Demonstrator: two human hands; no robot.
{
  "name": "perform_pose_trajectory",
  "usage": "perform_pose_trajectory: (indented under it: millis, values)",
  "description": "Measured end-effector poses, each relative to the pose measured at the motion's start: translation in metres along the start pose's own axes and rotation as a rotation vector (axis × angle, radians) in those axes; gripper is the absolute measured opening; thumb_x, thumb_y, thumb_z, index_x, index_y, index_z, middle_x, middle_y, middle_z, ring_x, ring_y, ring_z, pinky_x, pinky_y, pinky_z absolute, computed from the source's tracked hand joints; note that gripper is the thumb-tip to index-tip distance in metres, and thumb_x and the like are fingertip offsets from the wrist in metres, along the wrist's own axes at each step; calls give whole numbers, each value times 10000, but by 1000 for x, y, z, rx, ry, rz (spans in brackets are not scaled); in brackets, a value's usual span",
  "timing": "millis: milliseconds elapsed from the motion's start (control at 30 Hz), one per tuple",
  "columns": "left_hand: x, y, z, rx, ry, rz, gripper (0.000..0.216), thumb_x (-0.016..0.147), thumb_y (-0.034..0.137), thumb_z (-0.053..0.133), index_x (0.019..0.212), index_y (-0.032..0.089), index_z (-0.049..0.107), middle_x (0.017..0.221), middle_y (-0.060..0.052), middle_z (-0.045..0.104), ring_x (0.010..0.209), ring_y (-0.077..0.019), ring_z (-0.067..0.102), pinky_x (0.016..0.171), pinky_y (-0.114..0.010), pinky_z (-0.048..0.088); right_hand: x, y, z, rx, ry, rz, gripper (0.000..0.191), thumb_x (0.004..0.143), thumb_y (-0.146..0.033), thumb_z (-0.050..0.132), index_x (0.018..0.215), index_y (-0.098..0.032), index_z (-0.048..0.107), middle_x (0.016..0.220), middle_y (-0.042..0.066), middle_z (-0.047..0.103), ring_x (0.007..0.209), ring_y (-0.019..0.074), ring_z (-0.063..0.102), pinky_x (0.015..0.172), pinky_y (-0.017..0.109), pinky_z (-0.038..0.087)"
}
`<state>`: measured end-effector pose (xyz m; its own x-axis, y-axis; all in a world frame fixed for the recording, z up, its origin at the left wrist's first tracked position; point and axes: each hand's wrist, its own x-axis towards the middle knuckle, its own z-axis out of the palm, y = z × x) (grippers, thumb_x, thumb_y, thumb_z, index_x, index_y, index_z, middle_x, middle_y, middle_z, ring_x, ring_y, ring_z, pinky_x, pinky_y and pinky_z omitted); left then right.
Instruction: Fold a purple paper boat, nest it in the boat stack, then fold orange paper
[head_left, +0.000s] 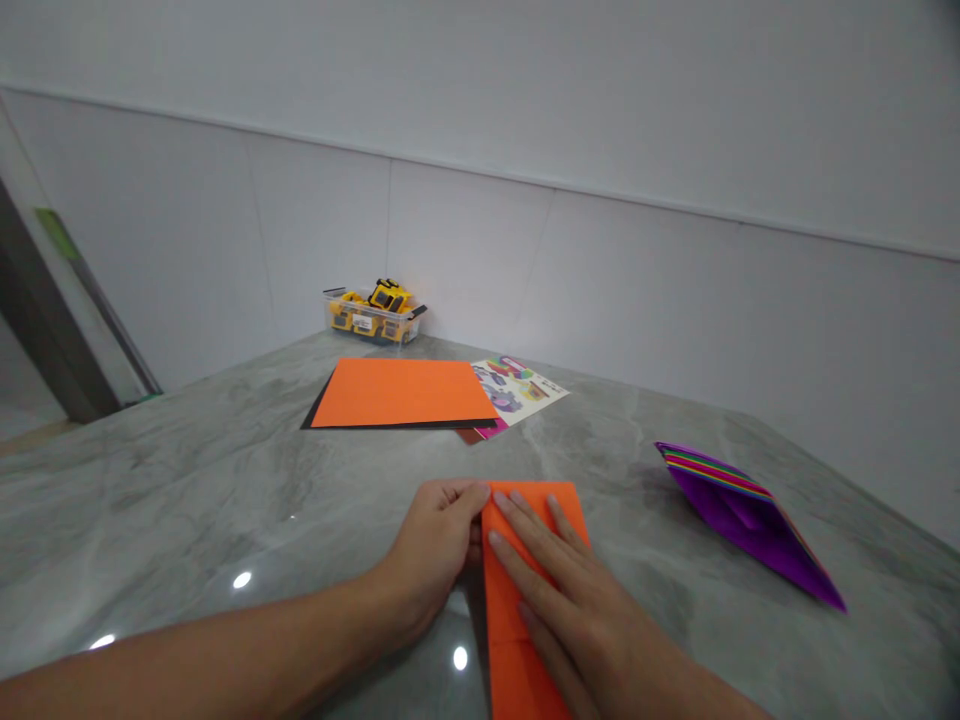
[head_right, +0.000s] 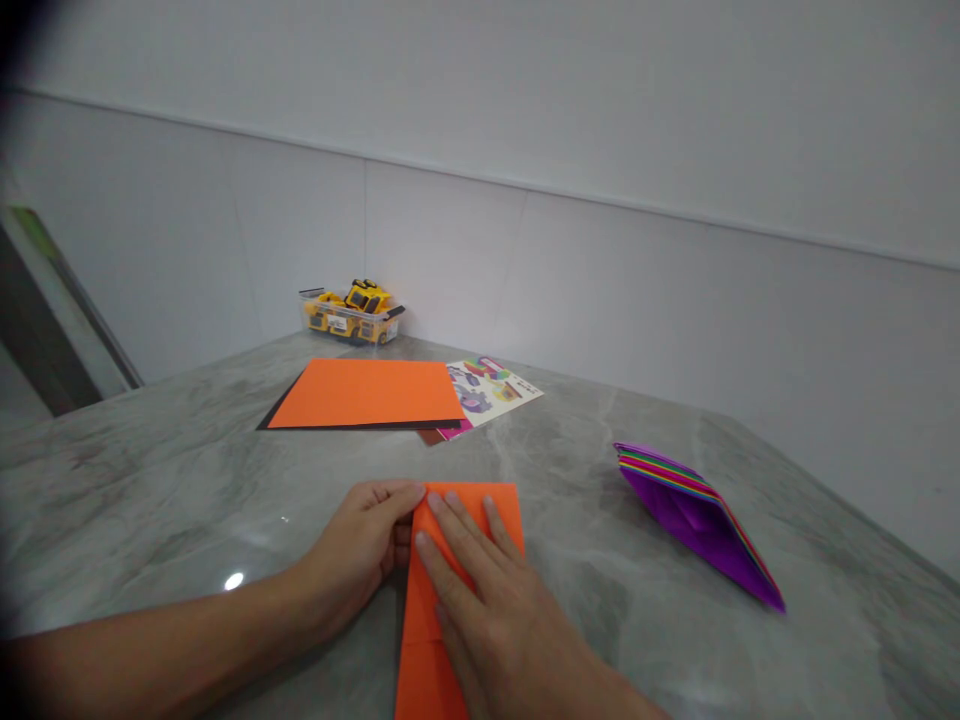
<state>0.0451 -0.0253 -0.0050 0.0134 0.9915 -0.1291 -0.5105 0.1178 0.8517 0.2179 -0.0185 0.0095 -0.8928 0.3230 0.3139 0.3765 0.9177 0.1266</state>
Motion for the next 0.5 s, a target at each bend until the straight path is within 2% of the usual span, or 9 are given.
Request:
perform_pose_trajectory:
  millis: [167, 233, 367, 500]
  values:
    - [5, -7, -7, 103, 134, 72, 310, 797, 340, 586, 567, 141, 525, 488, 28, 516, 419, -72, 422, 409, -181, 290, 1, -2, 0, -3, 35, -31, 549, 831, -44, 416, 1380, -58, 418, 1468, 189, 336, 1397, 277, 199, 1097, 494, 279]
    - [5, -4, -6, 44, 157, 78, 328, 803, 350, 589, 557, 147, 515, 482, 26, 520, 413, -77, 428, 413, -186, 313, 1, -2, 1, -9, 45, -51, 538, 839, -52, 422, 1377, -62, 422, 1468, 189, 335, 1395, 281, 206, 1095, 504, 276]
    - [1, 8, -1, -176, 39, -90, 329, 874, 325, 466, 698, 103, 633, 592, -81, 651, 506, -162, 597, 541, -269, 473, -1, 0, 3, 7, 70, -3, 533, 843, -56, 424, 1375, -89, 435, 1462, 162, 363, 1388, 268, 240, 1105, 492, 263]
    - [-2, 16, 2, -257, -80, -150, 349, 875, 246, 395, 810, 61, 684, 727, -161, 709, 632, -209, 676, 648, -311, 520, -4, 5, 7, 8, 122, 14, 551, 834, -43, 414, 1383, -89, 425, 1478, 163, 332, 1379, 274, 264, 1093, 489, 289]
